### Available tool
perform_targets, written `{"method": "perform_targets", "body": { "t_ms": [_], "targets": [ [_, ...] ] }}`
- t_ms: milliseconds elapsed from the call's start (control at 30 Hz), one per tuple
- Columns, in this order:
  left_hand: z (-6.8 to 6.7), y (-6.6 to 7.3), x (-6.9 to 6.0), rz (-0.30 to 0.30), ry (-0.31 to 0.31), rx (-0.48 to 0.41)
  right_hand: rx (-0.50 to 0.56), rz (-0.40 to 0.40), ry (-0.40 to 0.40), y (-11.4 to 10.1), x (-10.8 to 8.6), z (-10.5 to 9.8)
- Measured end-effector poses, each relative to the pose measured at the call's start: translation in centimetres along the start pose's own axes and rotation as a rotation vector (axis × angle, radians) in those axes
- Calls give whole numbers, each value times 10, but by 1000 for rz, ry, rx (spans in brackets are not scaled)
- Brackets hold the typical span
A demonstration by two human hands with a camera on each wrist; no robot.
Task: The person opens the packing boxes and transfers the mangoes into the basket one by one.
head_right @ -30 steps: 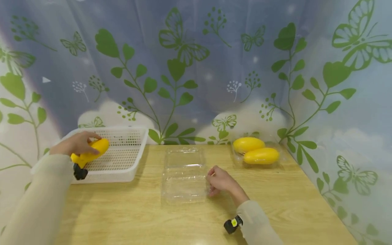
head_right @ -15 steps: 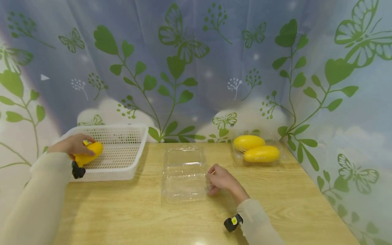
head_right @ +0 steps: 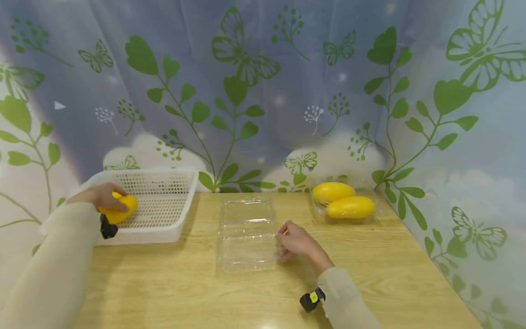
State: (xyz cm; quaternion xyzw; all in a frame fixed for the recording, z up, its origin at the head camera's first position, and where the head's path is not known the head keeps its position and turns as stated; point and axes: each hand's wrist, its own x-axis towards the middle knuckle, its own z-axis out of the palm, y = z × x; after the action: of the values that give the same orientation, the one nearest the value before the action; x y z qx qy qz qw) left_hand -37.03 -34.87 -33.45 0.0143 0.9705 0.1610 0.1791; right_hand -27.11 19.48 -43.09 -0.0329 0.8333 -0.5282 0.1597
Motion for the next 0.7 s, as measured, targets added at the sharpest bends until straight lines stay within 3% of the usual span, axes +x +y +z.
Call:
{"method": "perform_targets", "body": {
  "t_ms": [400, 700],
  "targets": [
    [-5, 3, 5, -10, -12, 52, -4, 8, 3, -1, -1, 1],
    [-10, 7, 1, -26, -23, 84, -5, -1, -1, 0, -1, 1]
  ]
}}
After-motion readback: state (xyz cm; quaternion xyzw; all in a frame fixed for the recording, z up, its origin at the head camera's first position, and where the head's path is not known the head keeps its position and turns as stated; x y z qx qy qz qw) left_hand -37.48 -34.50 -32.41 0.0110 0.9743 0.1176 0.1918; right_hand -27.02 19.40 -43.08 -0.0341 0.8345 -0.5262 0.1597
